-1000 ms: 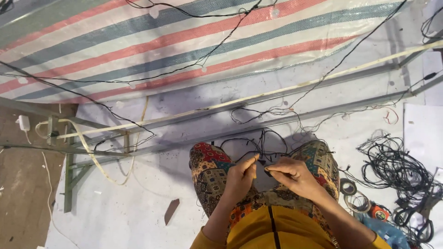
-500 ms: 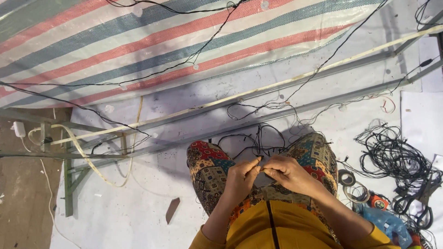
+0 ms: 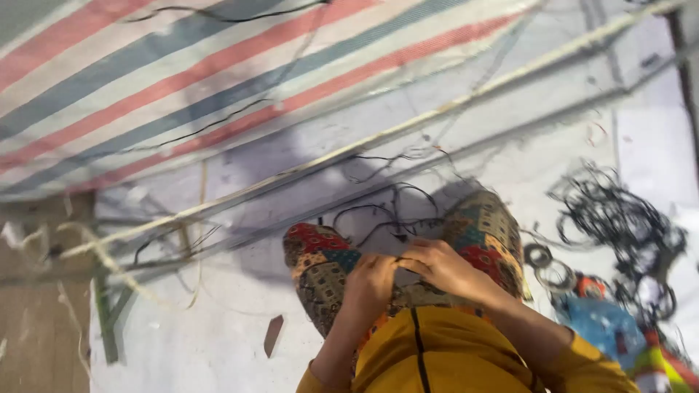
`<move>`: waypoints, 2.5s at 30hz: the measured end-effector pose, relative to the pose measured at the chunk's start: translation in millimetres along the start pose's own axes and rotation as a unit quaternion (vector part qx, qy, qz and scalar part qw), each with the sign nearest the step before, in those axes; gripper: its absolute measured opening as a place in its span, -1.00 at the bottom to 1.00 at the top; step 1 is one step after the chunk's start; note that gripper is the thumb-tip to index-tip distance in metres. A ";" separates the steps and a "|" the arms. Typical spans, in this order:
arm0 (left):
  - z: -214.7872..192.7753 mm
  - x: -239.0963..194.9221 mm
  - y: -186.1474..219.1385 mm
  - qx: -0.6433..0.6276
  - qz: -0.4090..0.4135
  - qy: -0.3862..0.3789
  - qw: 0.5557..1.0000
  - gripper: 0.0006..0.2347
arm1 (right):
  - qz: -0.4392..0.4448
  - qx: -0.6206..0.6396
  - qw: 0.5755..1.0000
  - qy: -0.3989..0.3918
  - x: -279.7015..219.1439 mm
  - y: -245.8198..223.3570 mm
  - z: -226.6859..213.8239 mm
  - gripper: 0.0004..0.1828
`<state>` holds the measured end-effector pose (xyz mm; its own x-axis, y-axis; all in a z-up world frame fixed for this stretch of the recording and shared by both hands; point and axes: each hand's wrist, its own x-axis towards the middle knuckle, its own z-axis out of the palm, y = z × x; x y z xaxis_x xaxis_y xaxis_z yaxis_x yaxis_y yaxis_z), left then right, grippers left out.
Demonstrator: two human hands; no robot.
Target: The person untangles a string of small lights and uses scissors to cut the wire. They then connect the wires to a black power adapter and wrap the connection with black electrical tape. The person continues to organize and connect the light strings.
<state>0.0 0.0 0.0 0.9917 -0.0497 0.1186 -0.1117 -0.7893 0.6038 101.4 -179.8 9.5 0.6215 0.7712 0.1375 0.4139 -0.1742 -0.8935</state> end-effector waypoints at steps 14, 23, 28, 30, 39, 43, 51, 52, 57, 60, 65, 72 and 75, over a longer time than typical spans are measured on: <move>0.5 5.3 -3.0 -0.213 -0.213 -0.263 0.916 -0.86 | -0.046 0.209 0.976 0.042 -60.7 90.4 60.0 -0.89; 30.1 26.6 32.7 0.027 0.026 -0.131 0.991 -0.85 | 0.110 0.270 0.948 0.128 -75.8 99.7 49.7 -0.96; 40.7 29.2 32.0 0.052 0.023 -0.114 0.992 -0.83 | 0.132 0.375 0.912 0.102 -78.9 93.1 36.3 -0.95; 43.6 29.6 31.1 0.038 0.017 -0.108 0.993 -0.84 | 0.108 0.360 0.920 0.111 -80.0 101.7 44.4 -0.97; 39.0 30.3 45.3 -0.030 -0.093 -0.078 0.992 -0.87 | 0.189 0.113 0.972 0.076 -110.8 148.8 -2.6 -0.40; 34.0 26.1 36.8 -0.068 -0.207 -0.082 0.973 -0.82 | 0.459 -0.084 0.859 0.211 -184.5 266.0 -30.7 -0.69; 24.4 31.7 45.2 -0.214 -0.386 -0.082 0.894 -0.80 | 0.541 -0.339 0.767 -0.061 -297.3 426.2 24.1 -0.44; 25.8 30.1 42.5 -0.247 -0.392 -0.087 0.882 -0.81 | 0.534 -0.379 0.749 -0.100 -300.1 430.4 29.5 -0.34; 31.3 20.8 27.3 -0.366 -0.420 -0.054 0.829 -0.80 | 0.523 -0.437 0.721 -0.127 -295.2 436.1 28.9 -0.22; 33.2 17.5 21.3 -0.449 -0.386 -0.040 0.805 -0.81 | 0.530 -0.431 0.708 -0.181 -291.1 436.7 21.3 -0.30; 27.4 17.0 19.1 -0.452 -0.397 -0.032 0.798 -0.80 | 0.482 -0.448 0.732 -0.175 -285.1 415.6 4.2 -0.47; 17.6 17.9 14.7 -0.440 -0.414 -0.011 0.797 -0.81 | 0.490 -0.222 0.816 0.211 -280.7 377.7 -20.5 -0.62; 15.1 17.2 10.8 -0.483 -0.408 0.000 0.775 -0.79 | 0.513 -0.077 0.814 0.260 -244.1 307.3 -42.3 -0.57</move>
<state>16.8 -18.6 -3.4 0.7570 0.2245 -0.6137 0.5573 0.2685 0.7857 105.1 -447.5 -280.6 0.8737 -0.1855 -0.4498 -0.4475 -0.6693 -0.5931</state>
